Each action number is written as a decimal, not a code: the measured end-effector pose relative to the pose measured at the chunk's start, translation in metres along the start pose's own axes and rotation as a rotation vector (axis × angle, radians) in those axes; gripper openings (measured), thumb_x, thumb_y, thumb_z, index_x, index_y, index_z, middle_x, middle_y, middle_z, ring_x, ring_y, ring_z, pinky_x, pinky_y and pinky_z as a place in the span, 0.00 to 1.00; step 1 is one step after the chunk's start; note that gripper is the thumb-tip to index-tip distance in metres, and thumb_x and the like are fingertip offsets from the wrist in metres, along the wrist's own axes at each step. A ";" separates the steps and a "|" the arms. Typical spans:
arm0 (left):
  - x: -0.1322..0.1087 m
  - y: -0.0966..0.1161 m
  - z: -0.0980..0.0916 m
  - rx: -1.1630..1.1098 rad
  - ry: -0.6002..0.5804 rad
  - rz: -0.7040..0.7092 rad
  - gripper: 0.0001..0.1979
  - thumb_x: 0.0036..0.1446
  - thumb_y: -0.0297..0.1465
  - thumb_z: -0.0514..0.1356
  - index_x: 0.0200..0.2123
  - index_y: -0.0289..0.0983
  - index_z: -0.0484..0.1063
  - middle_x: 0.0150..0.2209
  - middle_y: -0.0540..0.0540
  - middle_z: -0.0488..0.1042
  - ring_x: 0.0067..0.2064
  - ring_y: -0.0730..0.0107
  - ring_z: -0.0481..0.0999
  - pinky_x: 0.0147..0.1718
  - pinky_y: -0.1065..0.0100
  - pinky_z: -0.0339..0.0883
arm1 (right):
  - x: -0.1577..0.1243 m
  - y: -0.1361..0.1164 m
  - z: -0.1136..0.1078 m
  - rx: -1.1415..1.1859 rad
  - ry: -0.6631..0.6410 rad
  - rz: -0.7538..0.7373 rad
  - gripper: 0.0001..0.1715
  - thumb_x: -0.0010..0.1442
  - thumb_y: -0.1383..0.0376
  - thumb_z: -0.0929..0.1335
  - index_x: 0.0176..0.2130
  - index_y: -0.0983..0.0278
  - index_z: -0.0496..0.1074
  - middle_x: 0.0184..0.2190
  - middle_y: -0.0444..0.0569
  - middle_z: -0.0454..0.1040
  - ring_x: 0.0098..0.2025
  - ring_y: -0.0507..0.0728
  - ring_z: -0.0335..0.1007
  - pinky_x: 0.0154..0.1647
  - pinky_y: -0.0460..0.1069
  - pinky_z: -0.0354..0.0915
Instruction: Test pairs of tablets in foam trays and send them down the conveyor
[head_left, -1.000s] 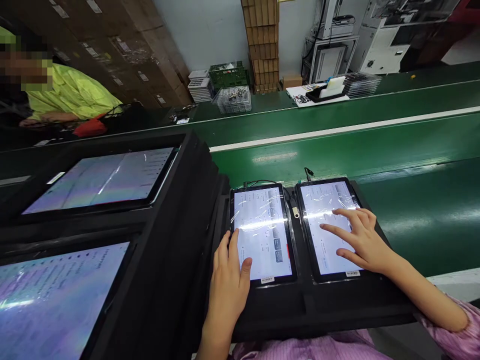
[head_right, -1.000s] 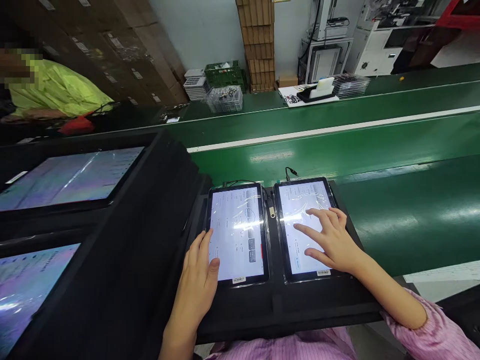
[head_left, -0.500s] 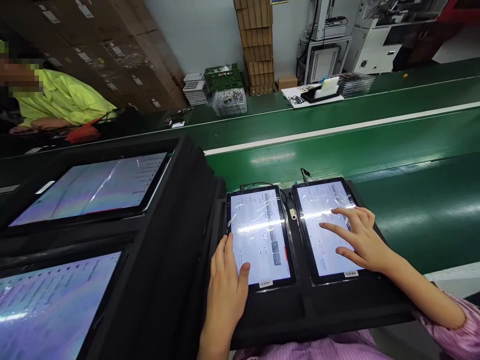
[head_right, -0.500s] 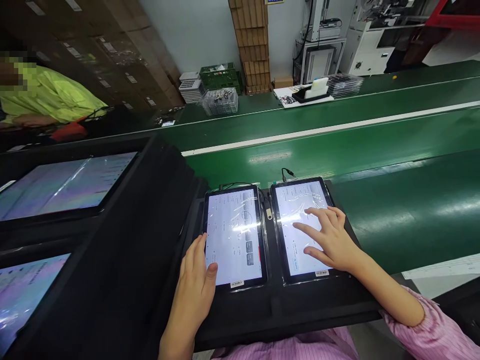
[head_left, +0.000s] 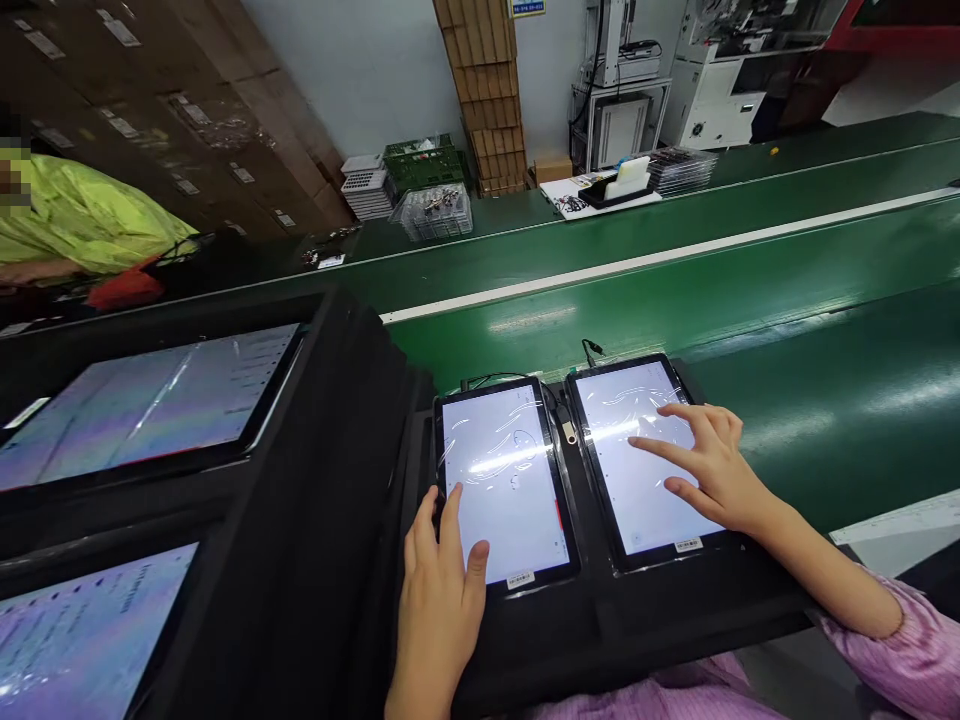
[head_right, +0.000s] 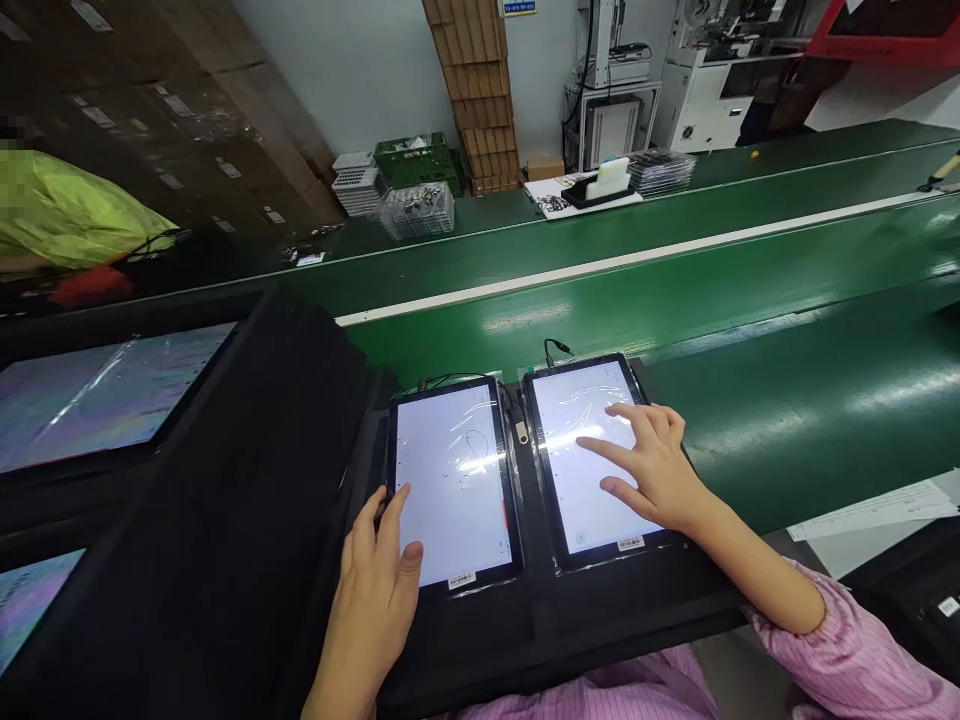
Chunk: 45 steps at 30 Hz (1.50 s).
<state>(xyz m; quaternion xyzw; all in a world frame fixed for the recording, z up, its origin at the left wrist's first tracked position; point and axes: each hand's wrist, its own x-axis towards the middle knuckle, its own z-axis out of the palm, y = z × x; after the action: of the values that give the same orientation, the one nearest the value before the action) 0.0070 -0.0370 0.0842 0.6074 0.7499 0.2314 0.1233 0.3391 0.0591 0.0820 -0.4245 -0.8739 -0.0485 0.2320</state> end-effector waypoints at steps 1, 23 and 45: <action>0.000 0.000 0.000 0.018 -0.018 0.005 0.32 0.66 0.53 0.41 0.67 0.47 0.58 0.68 0.37 0.54 0.66 0.43 0.59 0.51 0.40 0.71 | 0.000 0.000 0.000 -0.004 -0.026 -0.021 0.29 0.69 0.47 0.54 0.57 0.48 0.74 0.57 0.55 0.59 0.54 0.66 0.55 0.55 0.65 0.49; -0.002 -0.011 0.003 -0.015 -0.113 0.028 0.31 0.65 0.54 0.43 0.67 0.52 0.57 0.72 0.40 0.44 0.69 0.41 0.52 0.57 0.34 0.63 | -0.002 0.004 0.004 0.051 -0.009 -0.087 0.26 0.70 0.50 0.56 0.58 0.50 0.73 0.57 0.56 0.60 0.54 0.66 0.57 0.53 0.63 0.53; 0.001 -0.019 0.008 0.022 0.006 0.077 0.33 0.67 0.51 0.43 0.70 0.43 0.51 0.68 0.35 0.56 0.66 0.45 0.61 0.55 0.40 0.69 | 0.001 0.000 0.003 -0.023 -0.062 -0.126 0.28 0.68 0.46 0.57 0.60 0.49 0.70 0.59 0.57 0.59 0.56 0.67 0.54 0.55 0.65 0.51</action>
<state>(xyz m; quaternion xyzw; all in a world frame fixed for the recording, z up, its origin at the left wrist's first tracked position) -0.0060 -0.0370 0.0684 0.6366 0.7287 0.2294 0.1053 0.3375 0.0608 0.0797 -0.3725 -0.9050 -0.0601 0.1963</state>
